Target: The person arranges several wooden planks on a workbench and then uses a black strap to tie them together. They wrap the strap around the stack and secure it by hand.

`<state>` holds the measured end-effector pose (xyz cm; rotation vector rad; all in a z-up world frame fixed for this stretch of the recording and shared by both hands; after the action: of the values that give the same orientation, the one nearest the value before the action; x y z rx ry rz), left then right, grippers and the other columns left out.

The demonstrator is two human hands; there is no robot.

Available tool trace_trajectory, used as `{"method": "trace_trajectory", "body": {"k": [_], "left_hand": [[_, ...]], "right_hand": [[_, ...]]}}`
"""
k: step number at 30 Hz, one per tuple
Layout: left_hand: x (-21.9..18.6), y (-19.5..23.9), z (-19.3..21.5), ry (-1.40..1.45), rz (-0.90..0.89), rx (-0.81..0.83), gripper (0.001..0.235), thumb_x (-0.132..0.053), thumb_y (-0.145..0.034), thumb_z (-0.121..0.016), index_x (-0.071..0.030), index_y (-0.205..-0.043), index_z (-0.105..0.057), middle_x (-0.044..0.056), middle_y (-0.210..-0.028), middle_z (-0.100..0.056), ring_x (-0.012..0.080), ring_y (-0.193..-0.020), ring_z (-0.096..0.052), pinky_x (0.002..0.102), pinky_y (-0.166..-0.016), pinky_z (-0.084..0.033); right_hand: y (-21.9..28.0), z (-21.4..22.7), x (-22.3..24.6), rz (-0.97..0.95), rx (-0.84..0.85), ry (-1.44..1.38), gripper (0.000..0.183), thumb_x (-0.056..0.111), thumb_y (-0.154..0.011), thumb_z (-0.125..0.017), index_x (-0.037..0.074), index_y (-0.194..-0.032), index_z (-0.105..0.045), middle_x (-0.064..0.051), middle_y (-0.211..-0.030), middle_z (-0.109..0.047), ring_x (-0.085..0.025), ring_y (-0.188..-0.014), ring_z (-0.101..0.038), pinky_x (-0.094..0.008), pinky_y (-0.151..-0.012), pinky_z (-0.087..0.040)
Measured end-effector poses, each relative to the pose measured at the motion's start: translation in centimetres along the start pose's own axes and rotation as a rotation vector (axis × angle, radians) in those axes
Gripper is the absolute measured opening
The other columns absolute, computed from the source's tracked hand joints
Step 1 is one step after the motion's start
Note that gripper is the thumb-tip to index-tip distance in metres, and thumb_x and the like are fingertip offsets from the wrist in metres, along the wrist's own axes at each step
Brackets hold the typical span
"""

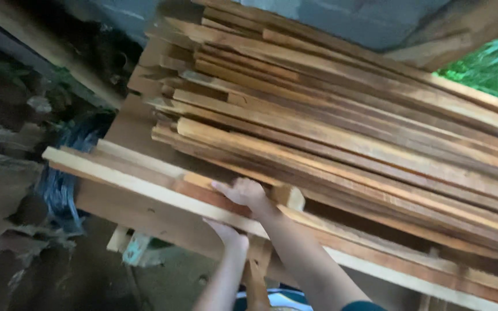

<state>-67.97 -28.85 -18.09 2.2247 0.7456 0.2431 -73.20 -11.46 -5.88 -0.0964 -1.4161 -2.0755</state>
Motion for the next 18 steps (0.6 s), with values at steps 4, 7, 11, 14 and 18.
{"method": "trace_trajectory", "body": {"k": [4,7,11,14,18], "left_hand": [[-1.3,-0.7,0.8,0.029,-0.017,-0.075,0.076,-0.066,-0.103,-0.029,-0.016,-0.160,-0.040,0.033,-0.148,-0.043,0.0471,-0.147,-0.030,0.064,-0.126,-0.010],[-2.6,-0.8,0.7,0.037,-0.052,-0.138,0.077,-0.067,-0.103,-0.030,-0.017,-0.160,-0.040,0.031,-0.150,-0.042,0.0458,-0.147,-0.031,0.063,-0.125,-0.012],[-2.3,0.0,0.9,0.048,-0.091,-0.235,0.078,-0.069,-0.101,-0.032,-0.018,-0.160,-0.039,0.028,-0.152,-0.042,0.0442,-0.147,-0.033,0.062,-0.125,-0.015],[-1.2,1.5,1.1,0.057,-0.121,-0.311,0.079,-0.071,-0.101,-0.032,-0.019,-0.160,-0.039,0.026,-0.153,-0.041,0.0430,-0.147,-0.034,0.062,-0.124,-0.017],[0.2,1.9,-0.3,0.044,-0.157,-0.371,0.080,-0.073,-0.100,-0.034,-0.020,-0.160,-0.039,0.023,-0.155,-0.041,0.0414,-0.147,-0.036,0.061,-0.123,-0.020]], "right_hand": [[4.1,3.2,3.3,-0.116,0.162,-0.149,0.125,0.098,-0.078,-0.018,0.001,-0.150,-0.051,-0.021,-0.159,-0.043,-0.031,-0.151,-0.038,-0.048,-0.127,-0.025],[2.5,3.1,3.6,-0.121,0.219,-0.245,0.123,0.095,-0.080,-0.018,0.002,-0.159,-0.039,-0.022,-0.166,-0.031,-0.033,-0.157,-0.025,-0.048,-0.129,-0.017],[3.1,3.6,4.3,-0.129,0.244,-0.226,0.101,0.078,-0.091,-0.032,0.001,-0.154,-0.046,-0.022,-0.163,-0.036,-0.033,-0.155,-0.028,-0.044,-0.130,-0.021],[0.8,2.1,2.5,-0.155,0.198,-0.179,0.094,0.074,-0.094,-0.036,-0.001,-0.150,-0.050,-0.021,-0.160,-0.042,-0.031,-0.153,-0.033,-0.043,-0.130,-0.024],[3.9,4.5,6.6,-0.101,0.179,0.077,0.069,0.040,-0.108,-0.024,-0.012,-0.143,-0.053,-0.028,-0.154,-0.047,-0.035,-0.149,-0.041,-0.046,-0.127,-0.031]]}}
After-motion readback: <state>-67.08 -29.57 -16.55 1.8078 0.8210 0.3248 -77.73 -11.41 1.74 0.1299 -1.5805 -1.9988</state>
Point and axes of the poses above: each hand's wrist, its own y-axis away from the middle knuckle, its own z-axis out of the back of the hand, x = y × z, the point moved 8 cm from there along -y, towards the middle knuckle
